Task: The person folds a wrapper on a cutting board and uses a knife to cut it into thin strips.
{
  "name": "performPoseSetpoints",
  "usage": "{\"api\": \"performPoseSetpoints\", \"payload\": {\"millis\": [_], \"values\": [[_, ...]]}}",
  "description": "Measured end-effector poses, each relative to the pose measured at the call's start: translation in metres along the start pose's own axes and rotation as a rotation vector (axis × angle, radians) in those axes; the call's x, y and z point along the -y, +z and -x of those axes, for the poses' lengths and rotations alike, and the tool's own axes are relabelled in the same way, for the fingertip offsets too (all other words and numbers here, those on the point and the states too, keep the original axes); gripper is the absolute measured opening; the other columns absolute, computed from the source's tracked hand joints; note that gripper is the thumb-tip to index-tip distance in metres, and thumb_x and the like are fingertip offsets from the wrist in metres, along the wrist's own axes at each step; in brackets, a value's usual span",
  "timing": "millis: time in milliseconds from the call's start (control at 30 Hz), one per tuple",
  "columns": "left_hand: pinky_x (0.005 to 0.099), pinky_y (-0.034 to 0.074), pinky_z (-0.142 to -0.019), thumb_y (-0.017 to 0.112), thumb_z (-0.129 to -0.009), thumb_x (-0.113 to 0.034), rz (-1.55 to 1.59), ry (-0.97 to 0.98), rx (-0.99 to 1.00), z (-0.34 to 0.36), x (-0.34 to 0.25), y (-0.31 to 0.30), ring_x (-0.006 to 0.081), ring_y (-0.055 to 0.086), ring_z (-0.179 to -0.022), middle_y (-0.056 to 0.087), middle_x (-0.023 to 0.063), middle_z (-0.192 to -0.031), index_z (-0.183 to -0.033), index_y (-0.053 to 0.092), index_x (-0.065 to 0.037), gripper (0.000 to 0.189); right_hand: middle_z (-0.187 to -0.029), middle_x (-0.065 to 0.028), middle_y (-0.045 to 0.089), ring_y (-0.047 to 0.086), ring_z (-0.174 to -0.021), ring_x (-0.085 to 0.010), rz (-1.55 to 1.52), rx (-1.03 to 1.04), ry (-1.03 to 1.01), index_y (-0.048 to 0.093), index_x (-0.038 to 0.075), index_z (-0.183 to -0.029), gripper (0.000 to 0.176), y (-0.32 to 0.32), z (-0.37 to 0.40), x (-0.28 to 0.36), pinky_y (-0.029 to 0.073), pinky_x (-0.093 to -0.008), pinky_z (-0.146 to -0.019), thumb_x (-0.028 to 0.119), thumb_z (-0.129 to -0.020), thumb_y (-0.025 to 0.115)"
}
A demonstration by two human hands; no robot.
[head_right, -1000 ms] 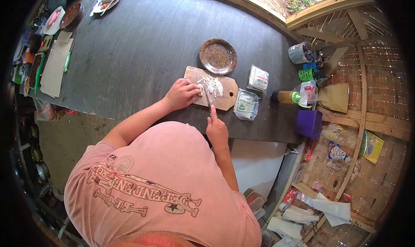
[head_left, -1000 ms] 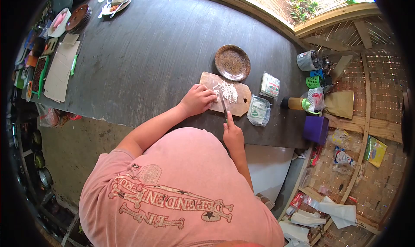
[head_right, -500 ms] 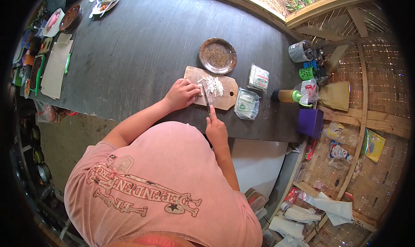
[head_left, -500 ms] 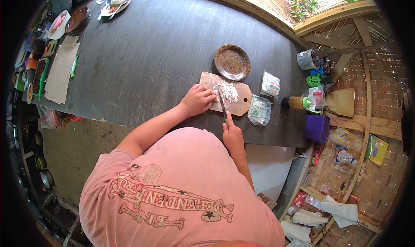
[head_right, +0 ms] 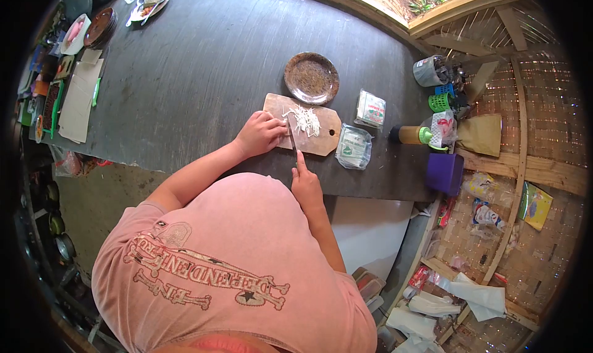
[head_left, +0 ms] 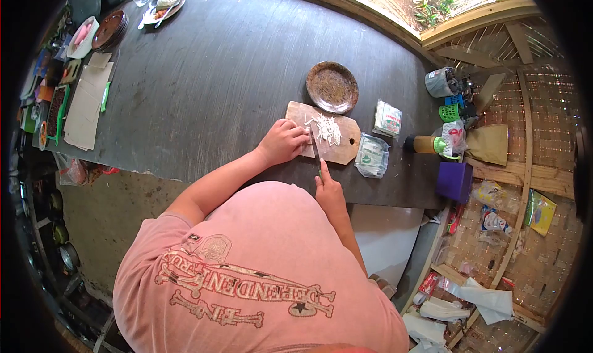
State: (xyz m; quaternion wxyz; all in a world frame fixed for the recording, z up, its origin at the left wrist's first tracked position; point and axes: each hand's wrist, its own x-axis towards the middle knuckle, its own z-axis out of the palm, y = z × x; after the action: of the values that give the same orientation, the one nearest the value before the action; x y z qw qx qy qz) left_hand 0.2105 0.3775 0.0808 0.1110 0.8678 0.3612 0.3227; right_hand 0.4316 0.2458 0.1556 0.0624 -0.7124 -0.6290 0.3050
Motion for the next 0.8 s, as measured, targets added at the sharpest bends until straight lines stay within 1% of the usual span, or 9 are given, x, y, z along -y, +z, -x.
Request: {"api": "performPoseSetpoints", "payload": {"millis": [167,233,367,433,567,667,733,767,800], "values": [[0.0445,0.048,-0.113,0.081,-0.089,-0.022,-0.004,0.010,0.009,-0.001,0.000,-0.003,0.0207,0.066,-0.117,0.075,-0.0054,-0.124,-0.118,0.080,-0.021,0.029,-0.091,-0.0282,0.075,0.074,-0.083,-0.0507,0.025,-0.072,-0.076,0.042,0.021,-0.174,0.065,0.016,-0.003,-0.011,0.057,-0.0626,-0.074,0.023,-0.112,0.061],[0.0444,0.048,-0.113,0.081,-0.089,-0.022,-0.002,0.026,-0.006,-0.001,-0.002,-0.004,0.0208,0.066,-0.116,0.076,-0.0053,-0.124,-0.118,0.080,-0.020,0.030,-0.087,-0.0239,0.075,0.076,-0.080,-0.0466,0.199,-0.093,-0.090,0.041,0.023,-0.175,0.067,0.024,-0.007,-0.015,0.059,-0.0615,-0.072,0.022,-0.111,0.061],[0.0444,0.048,-0.113,0.082,-0.088,-0.021,-0.001,0.011,0.017,-0.002,-0.002,-0.004,0.0210,0.066,-0.117,0.077,-0.0049,-0.126,-0.118,0.080,-0.019,0.031,-0.084,-0.0201,0.074,0.076,-0.076,-0.0435,0.241,-0.121,-0.092,0.041,0.024,-0.175,0.067,0.015,-0.003,-0.011,0.061,-0.0616,-0.071,0.022,-0.111,0.062],[0.0445,0.048,-0.113,0.082,-0.087,-0.021,-0.005,-0.004,0.007,-0.002,0.000,-0.004,0.0210,0.066,-0.118,0.077,-0.0047,-0.126,-0.118,0.080,-0.019,0.031,-0.090,-0.0270,0.076,0.074,-0.083,-0.0510,0.214,-0.083,-0.016,0.041,0.023,-0.174,0.067,0.004,0.002,-0.003,0.057,-0.0642,-0.071,0.020,-0.111,0.062],[0.0442,0.049,-0.111,0.081,-0.087,-0.020,0.008,0.014,-0.006,-0.001,-0.003,-0.004,0.0211,0.066,-0.117,0.077,-0.0050,-0.127,-0.118,0.080,-0.019,0.031,-0.095,-0.0274,0.077,0.076,-0.086,-0.0505,0.096,-0.061,0.012,0.043,0.023,-0.173,0.065,0.008,-0.011,-0.004,0.057,-0.0655,-0.075,0.024,-0.112,0.062],[0.0435,0.049,-0.110,0.081,-0.088,-0.020,0.001,0.026,-0.007,-0.004,-0.002,-0.004,0.0212,0.066,-0.115,0.077,-0.0051,-0.126,-0.119,0.080,-0.021,0.032,-0.096,-0.0313,0.075,0.076,-0.094,-0.0517,-0.072,-0.009,0.053,0.046,0.023,-0.171,0.062,-0.002,-0.016,-0.009,0.056,-0.0625,-0.078,0.026,-0.112,0.063],[0.0433,0.049,-0.111,0.080,-0.088,-0.020,-0.003,-0.007,0.001,0.000,-0.001,0.000,0.0212,0.066,-0.115,0.077,-0.0051,-0.125,-0.119,0.080,-0.020,0.031,-0.087,-0.0231,0.072,0.071,-0.074,-0.0341,-0.294,-0.091,-0.006,0.049,0.022,-0.171,0.062,0.010,-0.009,-0.031,0.056,-0.0473,-0.073,0.022,-0.112,0.067],[0.0437,0.049,-0.111,0.080,-0.089,-0.020,0.003,-0.008,-0.002,-0.001,-0.002,-0.002,0.0210,0.066,-0.115,0.077,-0.0053,-0.125,-0.119,0.080,-0.019,0.030,-0.087,-0.0231,0.072,0.071,-0.074,-0.0341,-0.292,-0.087,-0.011,0.049,0.022,-0.171,0.062,0.009,-0.006,-0.031,0.056,-0.0473,-0.073,0.022,-0.112,0.067],[0.0437,0.049,-0.111,0.080,-0.089,-0.020,0.002,-0.014,-0.003,-0.002,-0.002,-0.004,0.0210,0.066,-0.115,0.077,-0.0053,-0.125,-0.119,0.080,-0.019,0.030,-0.085,-0.0200,0.070,0.068,-0.074,-0.0292,-0.338,-0.051,0.056,0.049,0.022,-0.171,0.062,0.007,-0.003,-0.033,0.055,-0.0454,-0.073,0.022,-0.112,0.067]]}}
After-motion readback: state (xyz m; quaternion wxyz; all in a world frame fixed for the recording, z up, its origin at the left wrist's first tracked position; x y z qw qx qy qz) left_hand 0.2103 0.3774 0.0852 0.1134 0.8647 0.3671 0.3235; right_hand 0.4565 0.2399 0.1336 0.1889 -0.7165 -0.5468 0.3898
